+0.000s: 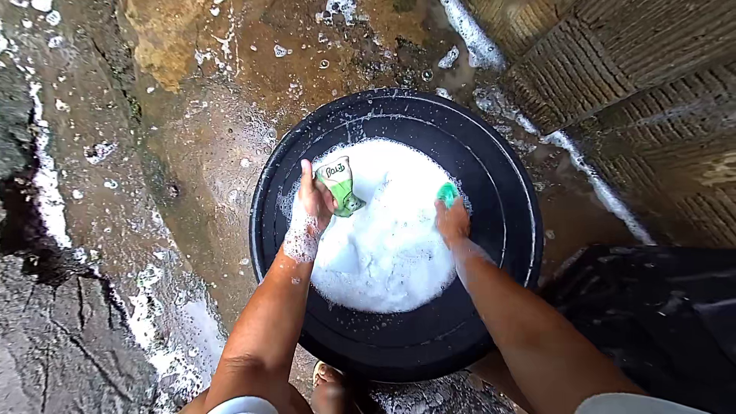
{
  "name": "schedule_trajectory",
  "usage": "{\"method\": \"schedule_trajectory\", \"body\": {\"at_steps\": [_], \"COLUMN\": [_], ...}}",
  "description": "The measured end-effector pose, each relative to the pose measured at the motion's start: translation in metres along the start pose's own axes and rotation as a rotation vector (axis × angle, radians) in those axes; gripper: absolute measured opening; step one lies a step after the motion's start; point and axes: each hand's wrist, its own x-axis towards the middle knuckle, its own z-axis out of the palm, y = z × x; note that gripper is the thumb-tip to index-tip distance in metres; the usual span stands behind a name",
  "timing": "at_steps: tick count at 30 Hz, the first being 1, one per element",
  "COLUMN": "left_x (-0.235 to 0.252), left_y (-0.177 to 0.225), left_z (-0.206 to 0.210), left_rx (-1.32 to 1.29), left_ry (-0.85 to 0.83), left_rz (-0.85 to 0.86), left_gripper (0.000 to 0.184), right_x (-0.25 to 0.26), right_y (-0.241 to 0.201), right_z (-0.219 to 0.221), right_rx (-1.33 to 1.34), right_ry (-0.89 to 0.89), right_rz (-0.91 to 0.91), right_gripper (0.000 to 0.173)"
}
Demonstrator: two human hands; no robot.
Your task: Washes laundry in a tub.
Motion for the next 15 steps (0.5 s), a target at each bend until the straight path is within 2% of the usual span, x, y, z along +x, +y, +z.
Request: {"method": "schedule_trajectory", "body": {"at_steps": [2,4,6,9,10,12,15], "left_x": [0.001,0.006,0.011,0.014,0.013,0.01,-0.002], "left_y": [0.001,0.002,0.001,-0.009,-0.012,-0.015,-0.012], "left_z": [0.002,0.007,0.007,0.0,0.001,0.01,0.026], "left_rx": [-0.085,-0.15,-0.131,-0.107,-0.129,-0.176,-0.256], "left_ry": [0.0,0.117,0.157,0.135,0.11,0.069,0.051], "left_rz": [-0.037,0.0,0.049,0.075,0.078,0.068,0.022], "left_gripper": [0.084,0.069,0.045,0.023,0.022,0.031,0.042], "right_x": [-0.033,-0.078,-0.108,-0.127,-0.127,-0.117,-0.121], "right_y": [0.021,0.012,-0.023,-0.095,-0.117,-0.162,-0.193], "right_z": [0.018,0.045,0.055,0.029,0.015,-0.007,-0.007], "right_rx": [-0.149,-0.159,0.108,0.417,0.483,0.569,0.422], "right_ry": [-0.017,-0.142,-0.196,-0.21,-0.211,-0.207,-0.25], "right_rz": [0.013,-0.116,-0.273,-0.409,-0.426,-0.439,-0.475], "right_gripper": [0.055,0.054,0.051,0.04,0.04,0.044,0.051]}}
